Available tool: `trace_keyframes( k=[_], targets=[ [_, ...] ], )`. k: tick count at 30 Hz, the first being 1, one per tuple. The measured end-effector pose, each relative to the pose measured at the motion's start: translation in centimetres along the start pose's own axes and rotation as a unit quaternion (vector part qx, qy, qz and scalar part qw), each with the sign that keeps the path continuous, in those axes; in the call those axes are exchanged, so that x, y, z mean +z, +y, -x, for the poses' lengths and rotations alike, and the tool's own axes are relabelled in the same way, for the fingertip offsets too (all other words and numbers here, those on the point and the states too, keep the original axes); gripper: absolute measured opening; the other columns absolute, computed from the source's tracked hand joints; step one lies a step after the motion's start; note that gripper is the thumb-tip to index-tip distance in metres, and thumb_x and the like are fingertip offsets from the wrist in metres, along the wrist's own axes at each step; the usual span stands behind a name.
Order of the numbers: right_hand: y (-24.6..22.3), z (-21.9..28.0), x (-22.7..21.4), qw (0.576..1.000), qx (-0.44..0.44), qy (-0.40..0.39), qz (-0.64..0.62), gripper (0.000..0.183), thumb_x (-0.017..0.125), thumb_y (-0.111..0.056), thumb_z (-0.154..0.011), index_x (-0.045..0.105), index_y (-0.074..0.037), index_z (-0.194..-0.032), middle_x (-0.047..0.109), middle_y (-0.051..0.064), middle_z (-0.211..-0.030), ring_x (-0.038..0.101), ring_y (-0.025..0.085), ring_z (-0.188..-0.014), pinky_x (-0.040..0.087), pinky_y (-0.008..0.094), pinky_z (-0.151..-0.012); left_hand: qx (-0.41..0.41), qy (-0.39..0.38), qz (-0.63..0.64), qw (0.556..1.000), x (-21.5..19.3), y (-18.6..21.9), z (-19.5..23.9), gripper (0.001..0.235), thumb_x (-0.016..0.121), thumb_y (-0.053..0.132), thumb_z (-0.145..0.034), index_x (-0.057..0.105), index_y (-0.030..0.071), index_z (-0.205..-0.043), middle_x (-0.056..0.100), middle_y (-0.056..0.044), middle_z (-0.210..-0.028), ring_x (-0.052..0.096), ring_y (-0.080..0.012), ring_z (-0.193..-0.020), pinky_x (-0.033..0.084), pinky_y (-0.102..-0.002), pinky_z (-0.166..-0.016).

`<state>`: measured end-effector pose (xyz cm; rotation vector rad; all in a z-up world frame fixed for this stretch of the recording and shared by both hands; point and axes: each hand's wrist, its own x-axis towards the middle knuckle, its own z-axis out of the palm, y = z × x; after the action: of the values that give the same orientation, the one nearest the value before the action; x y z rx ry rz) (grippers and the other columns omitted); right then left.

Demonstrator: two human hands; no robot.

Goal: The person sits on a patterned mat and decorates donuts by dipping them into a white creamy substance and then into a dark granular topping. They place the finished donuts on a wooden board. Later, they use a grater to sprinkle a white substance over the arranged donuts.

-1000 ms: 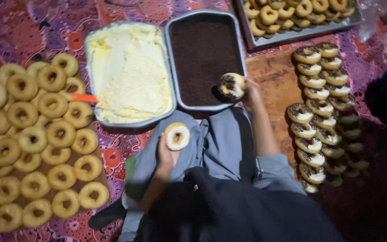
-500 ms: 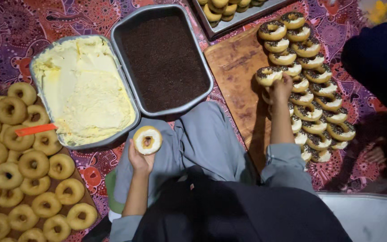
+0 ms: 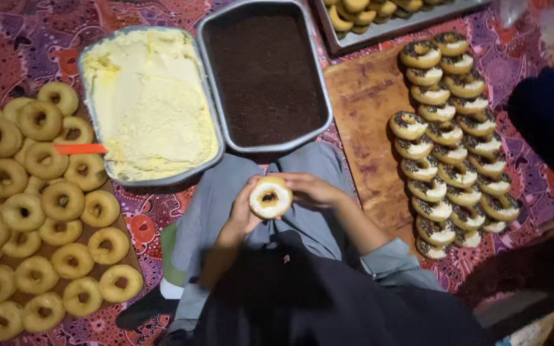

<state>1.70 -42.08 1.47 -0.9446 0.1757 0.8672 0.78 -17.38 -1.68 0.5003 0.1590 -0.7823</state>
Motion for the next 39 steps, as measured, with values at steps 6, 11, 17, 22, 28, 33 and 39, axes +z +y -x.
trace_keyframes(
  k=[6, 11, 17, 22, 28, 33, 39],
  targets=[
    [-9.7, -8.4, -3.6, 0.887, -0.268, 0.324, 0.191, 0.040, 0.066, -0.016, -0.089, 0.070, 0.000, -0.125, 0.075, 0.011, -0.114, 0.070, 0.019, -0.098, 0.057, 0.036, -0.089, 0.022, 0.018, 0.101, 0.994, -1.4, 3.7, 2.8, 0.043, 0.040, 0.055, -0.105, 0.049, 0.023, -0.132, 0.054, -0.027, -0.144, 0.057, -0.0438, -0.126, 0.046, -0.070, -0.103],
    [-11.4, -12.5, -4.8, 0.838, -0.180, 0.338, 0.389, 0.043, 0.078, -0.013, -0.077, 0.072, -0.006, -0.120, 0.074, 0.007, -0.111, 0.070, 0.017, -0.098, 0.056, 0.033, -0.088, 0.025, -0.034, 0.114, 0.993, -2.1, 4.4, 3.1, 0.045, 0.042, 0.057, -0.105, 0.049, 0.024, -0.135, 0.047, -0.029, -0.151, 0.053, -0.0451, -0.132, 0.043, -0.068, -0.105],
    [-10.3, -10.1, -5.4, 0.804, -0.179, 0.378, 0.423, 0.038, 0.065, -0.018, -0.082, 0.077, -0.011, -0.118, 0.077, 0.008, -0.107, 0.072, 0.023, -0.094, 0.058, 0.036, -0.084, 0.010, -0.046, 0.128, 0.991, -2.0, 4.6, 2.7, 0.045, 0.043, 0.058, -0.105, 0.051, 0.025, -0.135, 0.045, -0.028, -0.153, 0.052, -0.0431, -0.135, 0.043, -0.066, -0.107],
    [-8.8, -4.8, -12.7, 0.933, -0.205, 0.278, -0.099, 0.033, 0.058, -0.025, -0.084, 0.071, -0.009, -0.110, 0.074, 0.008, -0.101, 0.073, 0.024, -0.085, 0.062, 0.043, -0.076, 0.033, -0.039, 0.126, 0.991, -2.2, 4.5, 3.4, 0.047, 0.043, 0.057, -0.105, 0.052, 0.023, -0.136, 0.046, -0.030, -0.153, 0.051, -0.0450, -0.134, 0.040, -0.065, -0.110],
    [-7.5, 6.4, -23.2, 0.822, -0.263, 0.458, -0.214, 0.023, 0.062, -0.017, -0.094, 0.069, -0.008, -0.114, 0.073, 0.008, -0.099, 0.068, 0.021, -0.078, 0.050, 0.028, -0.049, 0.211, 0.133, 0.126, 0.960, -7.7, 6.2, 8.5, 0.049, 0.051, 0.046, -0.103, 0.061, 0.005, -0.128, 0.058, -0.025, -0.136, 0.056, -0.0437, -0.125, 0.041, -0.062, -0.111],
    [-11.9, 7.1, -29.4, 0.737, -0.301, 0.604, -0.036, 0.040, 0.057, 0.000, -0.082, 0.059, -0.003, -0.122, 0.071, 0.012, -0.096, 0.073, 0.028, -0.077, 0.064, 0.043, -0.062, 0.333, 0.437, 0.114, 0.828, -15.4, 9.5, 16.5, 0.037, 0.055, 0.046, -0.098, 0.060, 0.010, -0.103, 0.067, -0.016, -0.118, 0.060, -0.0352, -0.116, 0.048, -0.055, -0.106],
    [-13.9, 7.3, -31.2, 0.578, -0.076, 0.709, 0.396, 0.074, 0.078, -0.030, -0.071, 0.050, -0.009, -0.137, 0.061, 0.025, -0.114, 0.059, 0.040, -0.102, 0.048, 0.053, -0.084, 0.375, 0.628, 0.014, 0.682, -18.9, 9.4, 24.6, 0.025, 0.048, 0.035, -0.095, 0.052, 0.015, -0.080, 0.051, -0.004, -0.066, 0.044, -0.0185, -0.054, 0.036, -0.033, -0.049]
  ],
)
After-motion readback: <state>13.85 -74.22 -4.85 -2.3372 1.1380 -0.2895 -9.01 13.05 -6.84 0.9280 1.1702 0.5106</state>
